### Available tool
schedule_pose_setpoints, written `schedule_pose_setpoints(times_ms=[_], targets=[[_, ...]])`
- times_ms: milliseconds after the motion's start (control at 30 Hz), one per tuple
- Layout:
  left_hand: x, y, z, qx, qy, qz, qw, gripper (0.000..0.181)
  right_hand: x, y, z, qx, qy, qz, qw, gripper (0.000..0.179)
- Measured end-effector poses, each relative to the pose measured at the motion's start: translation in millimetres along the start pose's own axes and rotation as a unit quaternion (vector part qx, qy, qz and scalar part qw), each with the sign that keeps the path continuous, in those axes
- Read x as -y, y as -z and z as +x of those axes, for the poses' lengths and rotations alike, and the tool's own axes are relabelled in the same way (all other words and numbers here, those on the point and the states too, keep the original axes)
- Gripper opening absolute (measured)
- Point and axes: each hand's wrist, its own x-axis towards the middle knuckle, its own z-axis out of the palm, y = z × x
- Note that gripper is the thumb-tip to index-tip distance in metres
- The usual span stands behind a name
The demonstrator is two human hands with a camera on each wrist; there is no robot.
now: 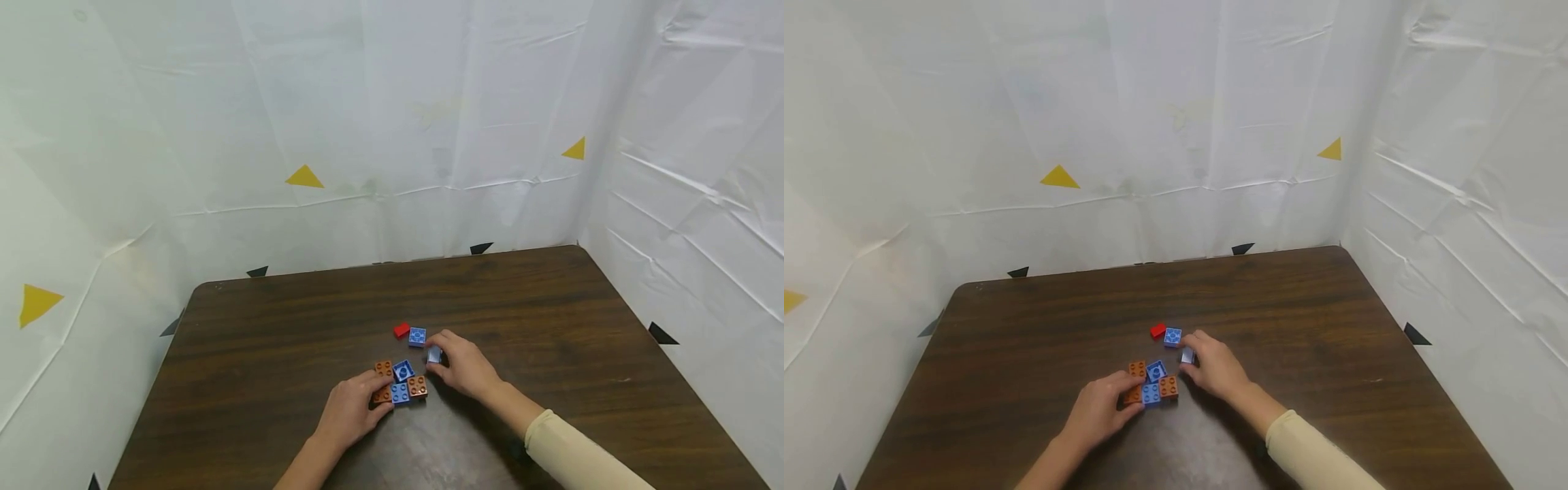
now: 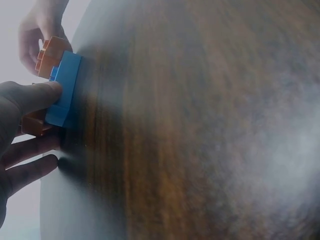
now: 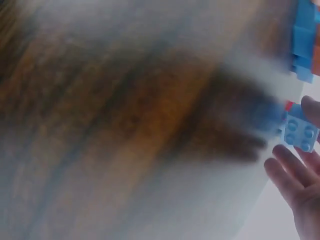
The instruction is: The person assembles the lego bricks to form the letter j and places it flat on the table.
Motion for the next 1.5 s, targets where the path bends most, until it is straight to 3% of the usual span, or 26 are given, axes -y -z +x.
schedule_pose_setpoints(times_ms=[133,233,433,733,1000,1267,1500], targets=[[0.3,0.1,-0.1,0.002,0.006,-0.003,1.0000,0.044,3.0,9.3,3.6,-0.005,-0.045,0.071,0.9965,0.044],[0.5,0.4,-0.6,0.002,0.008,-0.004,1.0000,0.044,5.5,16.2,4.1,-0.014,-0.038,0.087,0.9954,0.041],[-0.5,1.1,-1.4,-0.002,0.009,-0.002,1.0000,0.044,13.3,27.7,2.3,-0.020,0.018,0.075,0.9968,0.038],[-0.9,0.9,-0.9,-0.009,0.004,-0.001,1.0000,0.043,28.7,37.5,-2.8,0.054,0.058,0.066,0.9947,0.048],[-2.0,1.9,-0.5,-0.005,0.002,-0.002,1.0000,0.044,31.6,31.2,-9.4,0.073,0.098,0.080,0.9893,0.047],[-1.9,1.4,0.6,0.000,0.002,-0.008,1.0000,0.045,31.4,24.6,-18.2,0.090,0.103,0.083,0.9871,0.042],[-1.2,1.1,-0.1,-0.006,-0.003,-0.006,1.0000,0.045,31.8,22.1,-21.3,0.119,0.084,0.074,0.9866,0.044]])
